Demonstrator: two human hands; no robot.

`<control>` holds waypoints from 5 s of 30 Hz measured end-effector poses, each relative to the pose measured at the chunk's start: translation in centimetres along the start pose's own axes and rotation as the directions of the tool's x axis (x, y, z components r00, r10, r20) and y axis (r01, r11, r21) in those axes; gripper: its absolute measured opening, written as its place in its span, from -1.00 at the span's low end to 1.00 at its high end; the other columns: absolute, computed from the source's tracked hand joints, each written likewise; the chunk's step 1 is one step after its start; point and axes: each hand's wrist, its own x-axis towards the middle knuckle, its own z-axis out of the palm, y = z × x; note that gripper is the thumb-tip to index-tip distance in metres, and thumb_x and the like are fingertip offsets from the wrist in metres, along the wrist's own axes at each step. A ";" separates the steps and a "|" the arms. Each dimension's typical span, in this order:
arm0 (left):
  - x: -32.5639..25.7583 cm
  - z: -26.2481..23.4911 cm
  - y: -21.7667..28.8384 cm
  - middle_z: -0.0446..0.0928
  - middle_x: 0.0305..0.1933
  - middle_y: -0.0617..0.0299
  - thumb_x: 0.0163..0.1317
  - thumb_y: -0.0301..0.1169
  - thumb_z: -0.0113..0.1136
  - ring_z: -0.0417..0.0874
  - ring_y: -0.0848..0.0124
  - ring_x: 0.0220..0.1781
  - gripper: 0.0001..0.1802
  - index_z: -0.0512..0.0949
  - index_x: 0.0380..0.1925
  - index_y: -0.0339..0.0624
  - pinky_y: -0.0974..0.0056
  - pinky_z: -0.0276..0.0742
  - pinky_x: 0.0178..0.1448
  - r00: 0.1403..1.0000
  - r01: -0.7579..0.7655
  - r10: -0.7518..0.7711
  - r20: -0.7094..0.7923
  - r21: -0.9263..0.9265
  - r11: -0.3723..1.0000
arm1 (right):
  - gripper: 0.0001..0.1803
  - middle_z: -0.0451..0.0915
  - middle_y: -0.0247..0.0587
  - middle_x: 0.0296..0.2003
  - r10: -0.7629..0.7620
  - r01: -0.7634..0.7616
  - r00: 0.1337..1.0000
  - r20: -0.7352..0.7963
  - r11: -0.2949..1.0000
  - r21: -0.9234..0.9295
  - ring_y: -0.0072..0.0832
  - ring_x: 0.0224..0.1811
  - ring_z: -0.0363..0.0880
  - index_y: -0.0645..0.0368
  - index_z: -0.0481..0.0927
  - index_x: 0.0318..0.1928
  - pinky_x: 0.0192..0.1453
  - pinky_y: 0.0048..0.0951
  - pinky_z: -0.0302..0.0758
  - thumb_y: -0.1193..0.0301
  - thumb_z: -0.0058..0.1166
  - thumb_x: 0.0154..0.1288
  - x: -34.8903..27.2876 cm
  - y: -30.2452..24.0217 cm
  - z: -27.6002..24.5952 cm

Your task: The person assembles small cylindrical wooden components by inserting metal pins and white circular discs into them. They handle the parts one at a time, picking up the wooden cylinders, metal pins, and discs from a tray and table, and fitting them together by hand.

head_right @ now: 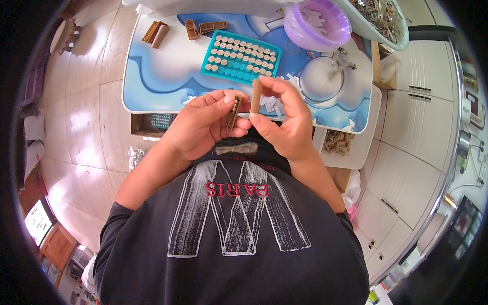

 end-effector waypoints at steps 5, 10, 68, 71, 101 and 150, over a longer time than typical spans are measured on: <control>0.3 0.2 -0.6 0.55 -0.11 0.17 0.40 -0.26 -0.08 0.62 0.42 -0.11 -0.69 0.44 -0.03 -0.26 0.32 0.58 -0.03 0.978 -0.079 0.101 -0.182 0.127 0.989 | -0.38 0.52 -0.06 -0.11 -0.313 0.343 0.938 0.147 0.791 -0.507 -0.17 -0.10 0.52 0.26 0.49 0.01 0.01 -0.27 0.45 0.39 0.37 -0.14 0.7 -1.3 -0.1; 0.3 0.0 -0.8 0.54 -0.09 0.15 0.42 -0.27 -0.13 0.62 0.39 -0.09 -0.64 0.40 0.05 -0.29 0.30 0.58 0.02 0.989 -0.086 0.091 -0.120 0.047 0.995 | -0.37 0.53 -0.12 -0.11 -0.254 0.345 0.938 0.236 0.754 -0.559 -0.17 -0.07 0.49 0.22 0.50 -0.01 0.04 -0.20 0.41 0.39 0.36 -0.21 0.6 -1.9 0.8; -0.8 0.7 -2.0 0.57 -0.42 0.12 0.18 -0.45 0.23 0.58 0.46 -0.40 -0.82 0.53 -0.26 -0.30 0.35 0.48 -0.28 0.811 -0.359 0.580 0.079 0.849 0.388 | -0.69 0.41 -0.29 -0.25 0.023 -0.020 1.000 -0.012 0.987 0.161 -0.61 -0.29 0.35 0.31 0.47 -0.15 -0.14 -0.57 0.32 0.28 0.10 0.30 -0.5 -0.6 0.9; -0.6 0.6 -1.7 0.57 -0.41 0.15 0.22 -0.43 0.20 0.57 0.48 -0.40 -0.82 0.51 -0.23 -0.29 0.37 0.48 -0.28 0.881 -0.293 0.471 0.050 0.839 0.459 | -0.70 0.42 -0.29 -0.25 0.049 -0.039 0.997 -0.059 0.986 0.159 -0.60 -0.30 0.38 0.32 0.47 -0.15 -0.15 -0.59 0.34 0.30 0.09 0.30 -1.0 -0.2 1.2; 0.6 -0.3 -1.4 0.52 -0.28 0.25 0.38 -0.23 -0.02 0.53 0.57 -0.39 -0.67 0.44 0.01 -0.20 0.46 0.50 -0.28 0.986 0.055 -0.032 -0.161 0.139 0.989 | -0.83 0.52 -0.25 -0.37 -0.087 0.042 0.996 -0.028 0.713 -0.700 -0.27 -0.27 0.49 0.15 0.65 -0.31 -0.19 -0.32 0.43 0.49 0.22 0.00 -0.3 2.5 -4.4; 1.3 -1.8 -2.7 0.50 -0.25 0.27 0.36 -0.27 -0.03 0.48 0.47 -0.17 -0.72 0.49 -0.18 -0.27 0.34 0.36 0.03 0.999 -0.048 0.047 -0.010 -0.185 0.982 | -0.83 0.59 -0.14 -0.36 -0.362 0.327 0.932 0.005 0.837 -0.438 -0.31 -0.37 0.60 0.26 0.58 -0.36 -0.33 -0.43 0.54 0.64 0.23 -0.04 0.0 0.1 2.1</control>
